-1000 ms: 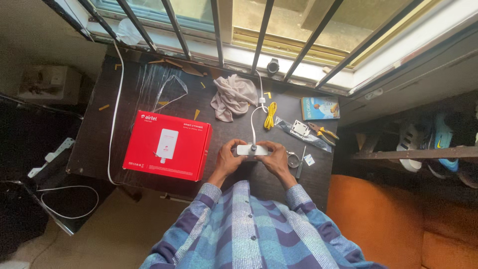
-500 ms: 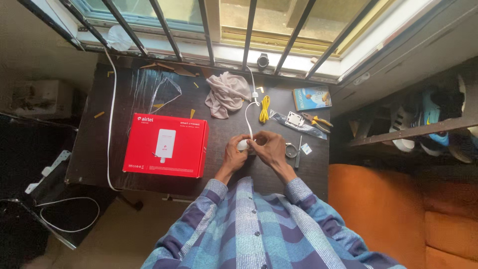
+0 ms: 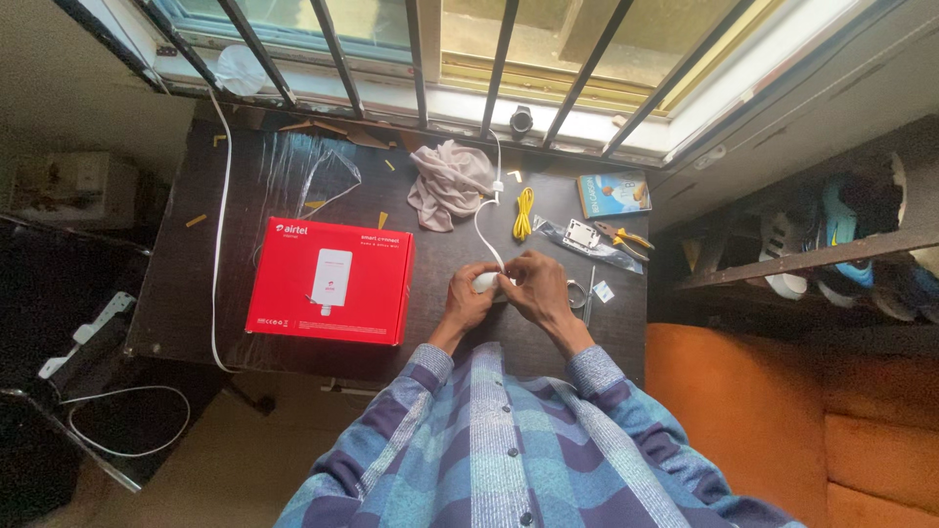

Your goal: The person unboxes a white Airtel smart connect device, connects a power cable to it, and places the device on a window grille. The person handles the device, power cable, and packaging throughout the clip.

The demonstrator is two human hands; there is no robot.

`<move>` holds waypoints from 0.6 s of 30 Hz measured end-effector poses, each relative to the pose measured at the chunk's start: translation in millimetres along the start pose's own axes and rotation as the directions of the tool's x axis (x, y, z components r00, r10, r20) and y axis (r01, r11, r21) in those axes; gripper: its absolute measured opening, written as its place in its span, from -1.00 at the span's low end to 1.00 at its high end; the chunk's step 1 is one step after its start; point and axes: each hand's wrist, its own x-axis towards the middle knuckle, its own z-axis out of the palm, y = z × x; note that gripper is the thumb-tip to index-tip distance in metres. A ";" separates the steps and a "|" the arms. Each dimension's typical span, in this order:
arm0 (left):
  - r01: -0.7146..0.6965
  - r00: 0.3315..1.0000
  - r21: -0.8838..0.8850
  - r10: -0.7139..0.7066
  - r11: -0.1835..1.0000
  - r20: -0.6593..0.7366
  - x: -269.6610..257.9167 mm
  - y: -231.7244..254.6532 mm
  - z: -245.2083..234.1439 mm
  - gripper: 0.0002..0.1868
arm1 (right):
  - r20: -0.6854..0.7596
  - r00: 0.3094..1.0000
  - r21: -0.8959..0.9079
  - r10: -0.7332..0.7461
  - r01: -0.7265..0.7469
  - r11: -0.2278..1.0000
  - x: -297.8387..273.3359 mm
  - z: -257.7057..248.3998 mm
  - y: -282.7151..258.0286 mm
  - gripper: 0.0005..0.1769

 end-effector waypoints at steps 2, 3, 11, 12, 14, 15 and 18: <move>-0.006 1.000 -0.020 0.006 1.000 -0.004 -0.8 1.2 -1.5 -0.74 | 0.002 0.999 -0.032 -0.042 0.042 0.999 0.4 1.4 -0.3 -0.80; -0.010 1.000 -0.030 0.010 0.999 -0.005 -0.1 2.5 -2.0 -0.73 | -0.011 0.999 -0.034 -0.048 0.048 0.998 0.0 2.3 -0.7 -0.82; 0.081 0.996 -0.060 -0.079 0.995 0.033 1.5 15.0 -6.1 -0.71 | -0.039 0.999 0.092 0.038 -0.034 0.995 -2.3 -1.0 -4.2 -0.80; 0.061 0.998 -0.031 -0.060 0.998 0.029 2.2 16.1 -6.8 -0.71 | -0.014 0.998 0.135 0.066 -0.063 0.989 -1.9 -2.5 -3.5 -0.74; -0.047 0.999 -0.007 0.047 0.999 0.025 4.1 17.7 -9.6 -0.65 | 0.043 0.993 0.220 0.114 -0.121 0.968 -1.8 -4.6 -0.2 -0.63; -0.100 0.995 0.003 0.100 0.995 0.026 4.9 18.9 -9.4 -0.62 | 0.046 0.992 0.249 0.116 -0.124 0.961 -2.8 -4.8 2.5 -0.62; 0.118 0.990 -0.176 -0.102 0.977 0.098 7.8 22.7 -10.2 -0.56 | 0.064 0.989 0.319 0.136 -0.149 0.936 -3.6 0.5 12.6 -0.60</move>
